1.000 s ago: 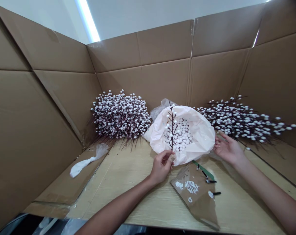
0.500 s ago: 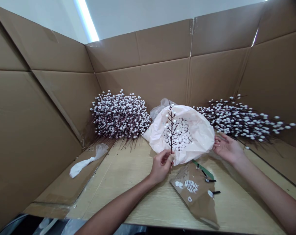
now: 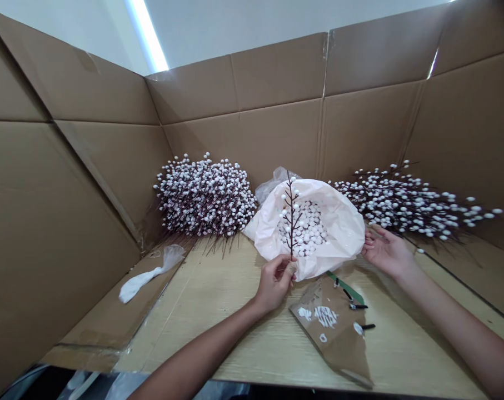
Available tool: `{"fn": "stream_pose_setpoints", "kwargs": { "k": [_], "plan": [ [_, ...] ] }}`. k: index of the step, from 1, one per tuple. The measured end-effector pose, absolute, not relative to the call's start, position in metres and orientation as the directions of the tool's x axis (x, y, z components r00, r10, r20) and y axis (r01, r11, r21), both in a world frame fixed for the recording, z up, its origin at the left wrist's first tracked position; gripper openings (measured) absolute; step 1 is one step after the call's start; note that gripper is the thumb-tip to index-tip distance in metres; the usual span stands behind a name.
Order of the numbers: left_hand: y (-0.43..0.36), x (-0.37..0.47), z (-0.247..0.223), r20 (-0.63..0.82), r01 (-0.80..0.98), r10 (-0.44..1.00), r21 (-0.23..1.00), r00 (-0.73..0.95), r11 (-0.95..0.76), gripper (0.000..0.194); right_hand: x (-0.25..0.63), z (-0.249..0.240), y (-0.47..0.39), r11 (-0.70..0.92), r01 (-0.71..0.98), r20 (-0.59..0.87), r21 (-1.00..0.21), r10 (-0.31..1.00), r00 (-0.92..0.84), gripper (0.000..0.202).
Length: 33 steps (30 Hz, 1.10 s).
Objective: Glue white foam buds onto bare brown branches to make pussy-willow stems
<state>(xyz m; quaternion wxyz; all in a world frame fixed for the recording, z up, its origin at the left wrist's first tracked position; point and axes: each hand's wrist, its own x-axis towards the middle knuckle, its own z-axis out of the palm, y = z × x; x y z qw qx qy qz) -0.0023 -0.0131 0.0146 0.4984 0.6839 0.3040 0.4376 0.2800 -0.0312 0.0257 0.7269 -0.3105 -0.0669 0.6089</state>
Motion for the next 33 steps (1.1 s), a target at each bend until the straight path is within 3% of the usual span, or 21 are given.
{"fn": "stream_pose_setpoints", "kwargs": {
  "k": [33],
  "plan": [
    [-0.0096,-0.0033,0.0089,0.333,0.003,0.836,0.928,0.437,-0.372,0.028,0.2753,0.0342,-0.0337,0.067,-0.837,-0.283,-0.544,0.924,0.258,0.029]
  ]
}}
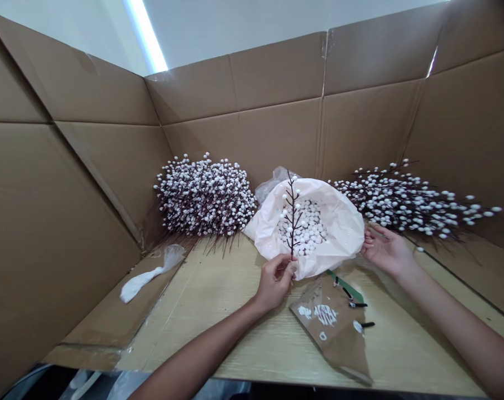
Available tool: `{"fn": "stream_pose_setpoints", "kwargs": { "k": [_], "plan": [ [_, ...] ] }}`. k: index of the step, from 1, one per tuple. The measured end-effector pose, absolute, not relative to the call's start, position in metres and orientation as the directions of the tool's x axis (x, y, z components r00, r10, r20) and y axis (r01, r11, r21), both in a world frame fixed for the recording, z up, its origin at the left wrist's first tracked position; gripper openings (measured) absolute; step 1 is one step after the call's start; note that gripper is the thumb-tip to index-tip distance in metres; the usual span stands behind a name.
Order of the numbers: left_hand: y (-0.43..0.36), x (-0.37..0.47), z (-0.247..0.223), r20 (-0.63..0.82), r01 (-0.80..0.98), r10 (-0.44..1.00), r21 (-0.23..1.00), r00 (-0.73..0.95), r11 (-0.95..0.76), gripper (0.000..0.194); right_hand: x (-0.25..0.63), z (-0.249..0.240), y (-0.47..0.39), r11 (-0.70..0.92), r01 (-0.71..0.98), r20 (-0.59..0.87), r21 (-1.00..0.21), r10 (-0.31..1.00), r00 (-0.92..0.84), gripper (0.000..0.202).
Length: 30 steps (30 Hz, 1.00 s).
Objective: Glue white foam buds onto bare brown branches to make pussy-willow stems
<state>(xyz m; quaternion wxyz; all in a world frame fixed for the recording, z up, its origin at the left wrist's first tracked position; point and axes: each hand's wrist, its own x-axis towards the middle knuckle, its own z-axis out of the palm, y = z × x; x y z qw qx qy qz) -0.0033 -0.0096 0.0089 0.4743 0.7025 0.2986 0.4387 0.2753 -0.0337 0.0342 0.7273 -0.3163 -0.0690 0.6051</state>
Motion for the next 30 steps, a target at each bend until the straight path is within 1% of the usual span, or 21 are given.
{"fn": "stream_pose_setpoints", "kwargs": {
  "k": [30],
  "plan": [
    [-0.0096,-0.0033,0.0104,0.344,0.008,0.830,0.922,0.439,-0.387,0.026,0.2782,0.0346,-0.0341,0.079,-0.846,-0.263,-0.528,0.931,0.252,0.030]
  ]
}}
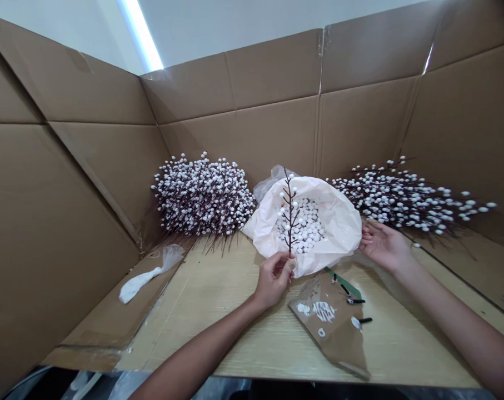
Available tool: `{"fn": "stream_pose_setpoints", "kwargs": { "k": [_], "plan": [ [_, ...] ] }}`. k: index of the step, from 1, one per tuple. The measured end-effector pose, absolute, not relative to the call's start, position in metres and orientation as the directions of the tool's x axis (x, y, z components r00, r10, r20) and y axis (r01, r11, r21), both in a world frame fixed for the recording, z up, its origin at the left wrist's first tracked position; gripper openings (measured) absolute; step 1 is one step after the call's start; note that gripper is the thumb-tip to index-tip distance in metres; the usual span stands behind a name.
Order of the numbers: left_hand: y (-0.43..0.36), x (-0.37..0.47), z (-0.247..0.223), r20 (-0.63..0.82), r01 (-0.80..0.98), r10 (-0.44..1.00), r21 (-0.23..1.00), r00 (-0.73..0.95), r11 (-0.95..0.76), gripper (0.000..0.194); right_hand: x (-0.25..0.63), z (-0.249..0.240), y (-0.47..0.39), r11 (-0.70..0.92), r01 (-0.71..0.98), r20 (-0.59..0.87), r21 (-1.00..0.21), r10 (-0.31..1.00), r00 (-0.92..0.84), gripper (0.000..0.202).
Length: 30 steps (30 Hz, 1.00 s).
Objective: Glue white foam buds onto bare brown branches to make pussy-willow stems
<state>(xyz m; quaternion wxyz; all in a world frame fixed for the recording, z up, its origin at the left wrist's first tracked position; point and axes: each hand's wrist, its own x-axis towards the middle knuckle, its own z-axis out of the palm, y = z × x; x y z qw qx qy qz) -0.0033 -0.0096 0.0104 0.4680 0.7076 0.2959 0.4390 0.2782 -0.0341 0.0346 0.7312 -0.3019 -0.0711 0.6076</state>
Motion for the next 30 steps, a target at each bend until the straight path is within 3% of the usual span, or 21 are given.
{"fn": "stream_pose_setpoints", "kwargs": {
  "k": [30],
  "plan": [
    [-0.0124,-0.0025,0.0132,0.333,-0.009,0.839,0.931,0.430,-0.365,0.032,0.2806,0.0300,-0.0328,0.086,-0.841,-0.242,-0.535,0.938,0.250,0.026]
  ]
}}
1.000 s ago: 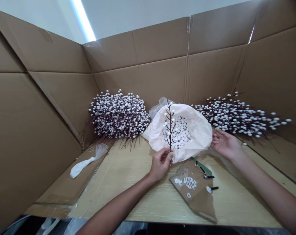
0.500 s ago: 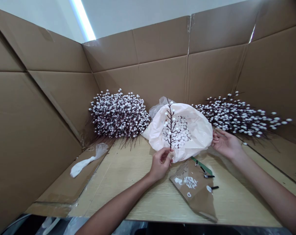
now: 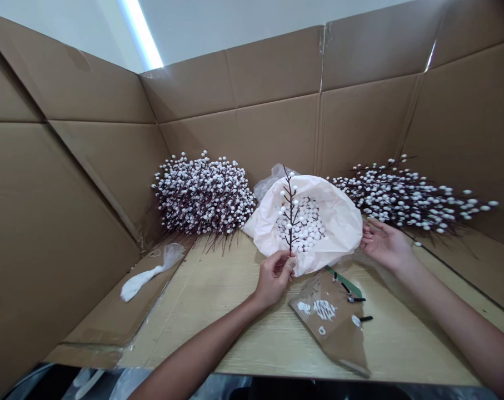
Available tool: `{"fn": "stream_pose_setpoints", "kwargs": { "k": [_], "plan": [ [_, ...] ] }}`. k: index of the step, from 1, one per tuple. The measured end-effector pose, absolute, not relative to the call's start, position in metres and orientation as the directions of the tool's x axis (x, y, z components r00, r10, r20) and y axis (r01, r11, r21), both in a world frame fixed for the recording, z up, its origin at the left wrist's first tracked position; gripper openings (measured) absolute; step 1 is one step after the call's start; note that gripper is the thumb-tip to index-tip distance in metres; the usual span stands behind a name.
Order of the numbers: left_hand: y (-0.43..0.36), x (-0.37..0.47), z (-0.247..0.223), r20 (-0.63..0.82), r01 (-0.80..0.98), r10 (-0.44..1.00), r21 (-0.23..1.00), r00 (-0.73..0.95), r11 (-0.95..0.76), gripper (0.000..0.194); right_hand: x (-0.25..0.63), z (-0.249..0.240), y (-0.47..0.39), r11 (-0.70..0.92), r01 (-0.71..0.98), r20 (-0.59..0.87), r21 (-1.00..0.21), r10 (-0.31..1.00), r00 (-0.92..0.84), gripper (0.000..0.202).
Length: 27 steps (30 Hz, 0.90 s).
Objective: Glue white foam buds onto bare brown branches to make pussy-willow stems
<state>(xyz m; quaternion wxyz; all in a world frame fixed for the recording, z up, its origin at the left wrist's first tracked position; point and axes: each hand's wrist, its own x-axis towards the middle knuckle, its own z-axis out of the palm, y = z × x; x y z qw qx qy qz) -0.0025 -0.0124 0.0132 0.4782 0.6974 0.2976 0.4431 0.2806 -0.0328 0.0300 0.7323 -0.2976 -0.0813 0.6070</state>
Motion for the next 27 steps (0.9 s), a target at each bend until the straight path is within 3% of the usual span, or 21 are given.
{"fn": "stream_pose_setpoints", "kwargs": {
  "k": [27],
  "plan": [
    [-0.0113,-0.0023,0.0120,0.329,-0.005,0.846,0.933,0.419,-0.361,0.034,0.2795,0.0298,-0.0322,0.053,-0.848,-0.277,-0.528,0.933,0.231,0.022]
  ]
}}
